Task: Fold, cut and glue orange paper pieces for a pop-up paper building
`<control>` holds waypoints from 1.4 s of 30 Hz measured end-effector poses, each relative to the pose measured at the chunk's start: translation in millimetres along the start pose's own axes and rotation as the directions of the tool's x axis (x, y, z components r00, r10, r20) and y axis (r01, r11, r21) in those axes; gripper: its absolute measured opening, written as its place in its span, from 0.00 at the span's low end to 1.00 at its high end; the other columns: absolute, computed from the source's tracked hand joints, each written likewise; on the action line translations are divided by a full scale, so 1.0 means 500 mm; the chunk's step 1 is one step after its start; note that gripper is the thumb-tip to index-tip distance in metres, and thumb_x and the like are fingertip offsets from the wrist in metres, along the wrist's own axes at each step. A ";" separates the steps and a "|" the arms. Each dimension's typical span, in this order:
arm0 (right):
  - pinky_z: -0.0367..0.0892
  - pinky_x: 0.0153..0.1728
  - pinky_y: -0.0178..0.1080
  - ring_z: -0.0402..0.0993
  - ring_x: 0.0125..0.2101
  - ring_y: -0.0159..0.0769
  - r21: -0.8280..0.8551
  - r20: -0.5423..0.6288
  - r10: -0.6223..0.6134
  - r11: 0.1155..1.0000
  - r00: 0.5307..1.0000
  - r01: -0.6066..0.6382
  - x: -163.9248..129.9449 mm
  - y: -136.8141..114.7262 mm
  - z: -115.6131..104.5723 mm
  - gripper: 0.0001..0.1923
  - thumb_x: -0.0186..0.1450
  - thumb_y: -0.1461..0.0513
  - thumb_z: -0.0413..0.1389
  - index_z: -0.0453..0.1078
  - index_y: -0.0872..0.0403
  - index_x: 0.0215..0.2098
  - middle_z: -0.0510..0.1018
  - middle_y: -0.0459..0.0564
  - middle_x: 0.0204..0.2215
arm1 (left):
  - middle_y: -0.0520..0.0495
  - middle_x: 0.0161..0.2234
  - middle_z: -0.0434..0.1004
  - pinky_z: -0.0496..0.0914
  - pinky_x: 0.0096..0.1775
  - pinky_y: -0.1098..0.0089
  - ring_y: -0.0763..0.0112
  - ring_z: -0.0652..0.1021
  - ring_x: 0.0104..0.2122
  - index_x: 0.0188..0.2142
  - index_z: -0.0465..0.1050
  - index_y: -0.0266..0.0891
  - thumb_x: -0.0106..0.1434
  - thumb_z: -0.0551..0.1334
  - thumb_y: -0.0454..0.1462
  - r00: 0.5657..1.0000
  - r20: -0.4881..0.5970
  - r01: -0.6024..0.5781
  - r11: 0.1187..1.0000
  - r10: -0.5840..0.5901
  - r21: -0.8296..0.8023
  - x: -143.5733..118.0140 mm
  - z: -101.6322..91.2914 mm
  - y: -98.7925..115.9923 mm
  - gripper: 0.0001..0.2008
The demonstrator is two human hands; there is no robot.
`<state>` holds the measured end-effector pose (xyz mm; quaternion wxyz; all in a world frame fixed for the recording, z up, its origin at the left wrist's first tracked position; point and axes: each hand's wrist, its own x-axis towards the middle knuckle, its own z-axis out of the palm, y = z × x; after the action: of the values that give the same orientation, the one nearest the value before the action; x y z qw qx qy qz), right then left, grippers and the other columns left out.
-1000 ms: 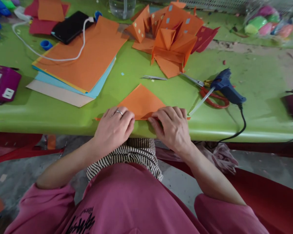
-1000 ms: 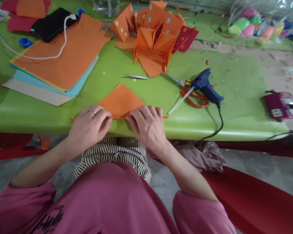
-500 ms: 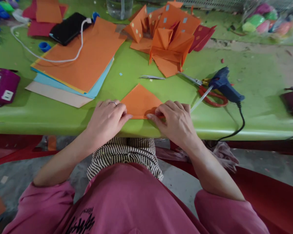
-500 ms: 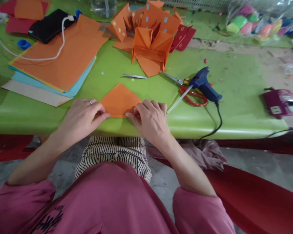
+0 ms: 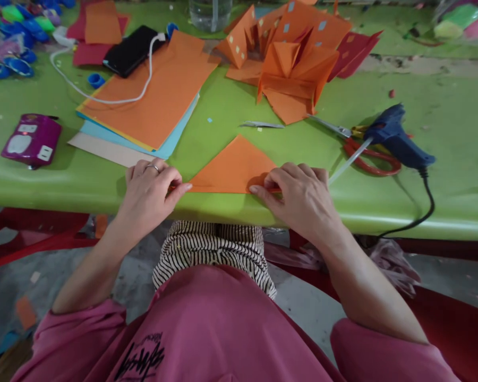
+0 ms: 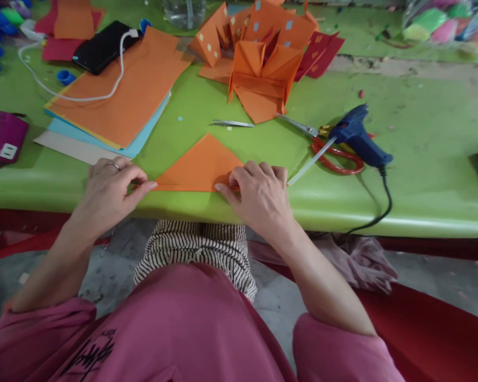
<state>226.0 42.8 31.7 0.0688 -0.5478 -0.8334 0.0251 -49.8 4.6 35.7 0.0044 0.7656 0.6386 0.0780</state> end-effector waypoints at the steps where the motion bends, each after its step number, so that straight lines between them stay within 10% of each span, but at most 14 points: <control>1: 0.53 0.39 0.44 0.68 0.35 0.43 0.003 -0.010 -0.007 1.000 1.000 0.007 0.000 0.001 0.001 0.18 0.69 0.48 0.53 0.69 0.52 0.31 0.74 0.50 0.30 | 0.45 0.38 0.74 0.66 0.44 0.57 0.55 0.73 0.42 0.32 0.70 0.42 0.68 0.59 0.45 1.000 -0.018 0.013 1.000 -0.013 0.011 -0.004 0.002 -0.002 0.11; 10: 0.52 0.37 0.44 0.66 0.32 0.42 0.002 -0.076 -0.068 0.998 0.995 0.069 0.001 0.008 0.008 0.19 0.69 0.47 0.52 0.68 0.51 0.30 0.74 0.51 0.29 | 0.39 0.47 0.75 0.70 0.48 0.52 0.53 0.75 0.49 0.44 0.70 0.43 0.68 0.56 0.36 0.974 -0.222 0.034 0.999 -0.034 -0.006 -0.038 -0.014 -0.017 0.07; 14: 0.51 0.36 0.44 0.67 0.32 0.43 -0.006 -0.064 -0.060 0.998 0.996 0.060 0.002 0.005 0.005 0.18 0.69 0.48 0.52 0.69 0.51 0.30 0.75 0.51 0.29 | 0.39 0.57 0.74 0.66 0.59 0.56 0.59 0.72 0.59 0.60 0.64 0.40 0.69 0.53 0.30 0.920 -0.292 -0.274 0.962 0.259 -0.008 -0.041 0.004 0.060 0.21; 18: 0.52 0.38 0.44 0.69 0.34 0.44 -0.008 -0.058 -0.045 0.999 0.997 0.045 0.002 -0.002 0.001 0.18 0.71 0.50 0.50 0.70 0.52 0.32 0.76 0.52 0.31 | 0.35 0.65 0.66 0.59 0.66 0.56 0.55 0.66 0.65 0.65 0.60 0.28 0.73 0.52 0.45 0.852 -0.219 -0.478 0.877 0.476 0.046 -0.027 0.065 0.140 0.28; 42: 0.57 0.40 0.44 0.69 0.37 0.43 0.251 -0.032 0.036 0.968 0.999 -0.026 -0.016 0.053 -0.001 0.12 0.68 0.53 0.57 0.70 0.52 0.31 0.75 0.50 0.31 | 0.30 0.62 0.69 0.62 0.64 0.54 0.50 0.71 0.62 0.67 0.58 0.26 0.69 0.54 0.55 0.854 -0.237 -0.466 0.883 0.464 0.050 -0.023 0.093 0.121 0.39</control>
<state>253.4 46.3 28.6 0.1523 -0.5481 -0.8135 0.1213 13.0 -13.5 -5.4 -0.0889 0.8817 0.4302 0.1722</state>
